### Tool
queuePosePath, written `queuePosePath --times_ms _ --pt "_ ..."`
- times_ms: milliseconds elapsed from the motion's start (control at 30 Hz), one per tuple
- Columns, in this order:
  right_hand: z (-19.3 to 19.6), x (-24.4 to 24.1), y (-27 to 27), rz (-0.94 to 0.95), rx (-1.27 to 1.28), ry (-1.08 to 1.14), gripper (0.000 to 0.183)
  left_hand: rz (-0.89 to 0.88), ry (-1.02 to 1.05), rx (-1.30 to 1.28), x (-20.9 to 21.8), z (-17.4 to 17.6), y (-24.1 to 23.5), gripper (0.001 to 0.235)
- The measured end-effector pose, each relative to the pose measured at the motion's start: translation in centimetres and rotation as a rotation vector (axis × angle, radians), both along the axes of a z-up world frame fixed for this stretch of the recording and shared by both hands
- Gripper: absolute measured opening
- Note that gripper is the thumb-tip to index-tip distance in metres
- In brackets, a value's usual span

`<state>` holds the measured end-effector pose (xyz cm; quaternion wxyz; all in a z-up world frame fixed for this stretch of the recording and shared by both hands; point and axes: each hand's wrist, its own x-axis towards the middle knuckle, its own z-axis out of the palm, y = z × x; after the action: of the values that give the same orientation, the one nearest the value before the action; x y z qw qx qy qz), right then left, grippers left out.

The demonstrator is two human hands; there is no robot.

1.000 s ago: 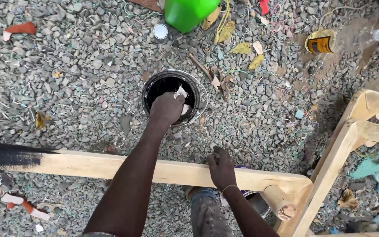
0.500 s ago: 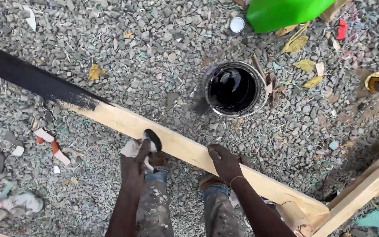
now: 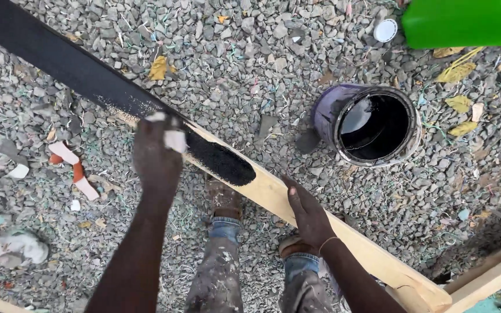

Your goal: The person paints a wooden frame with black paint using a cloth. They repeatedly dip the cloth into a paint can and apply the paint to the frame's surface.

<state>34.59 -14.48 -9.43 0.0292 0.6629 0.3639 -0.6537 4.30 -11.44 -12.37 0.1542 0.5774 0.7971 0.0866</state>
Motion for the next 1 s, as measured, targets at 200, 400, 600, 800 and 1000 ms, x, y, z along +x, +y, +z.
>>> queuePosePath --times_ms 200,400,600,800,1000 --pt "-2.6 -0.1 0.4 -0.136 -0.1 0.019 0.077 0.095 -0.183 -0.226 6.2 -0.9 -1.5 0.053" --pt "-4.0 1.0 -0.1 -0.33 -0.145 0.181 0.099 -0.574 -0.288 -0.268 11.6 0.5 -6.5 0.055" --pt "-2.6 -1.5 0.3 -0.155 -0.062 -0.006 0.079 0.1 0.078 0.072 -11.2 -1.8 4.3 0.042" --pt "-3.1 -1.5 -0.1 -0.092 -0.06 -0.035 0.081 -0.191 -0.138 -0.261 8.3 -0.1 -4.6 0.032" --pt "-1.7 -3.4 1.0 -0.108 -0.13 -0.099 0.094 -0.163 -0.362 -0.099 4.1 -5.7 -8.7 0.072"
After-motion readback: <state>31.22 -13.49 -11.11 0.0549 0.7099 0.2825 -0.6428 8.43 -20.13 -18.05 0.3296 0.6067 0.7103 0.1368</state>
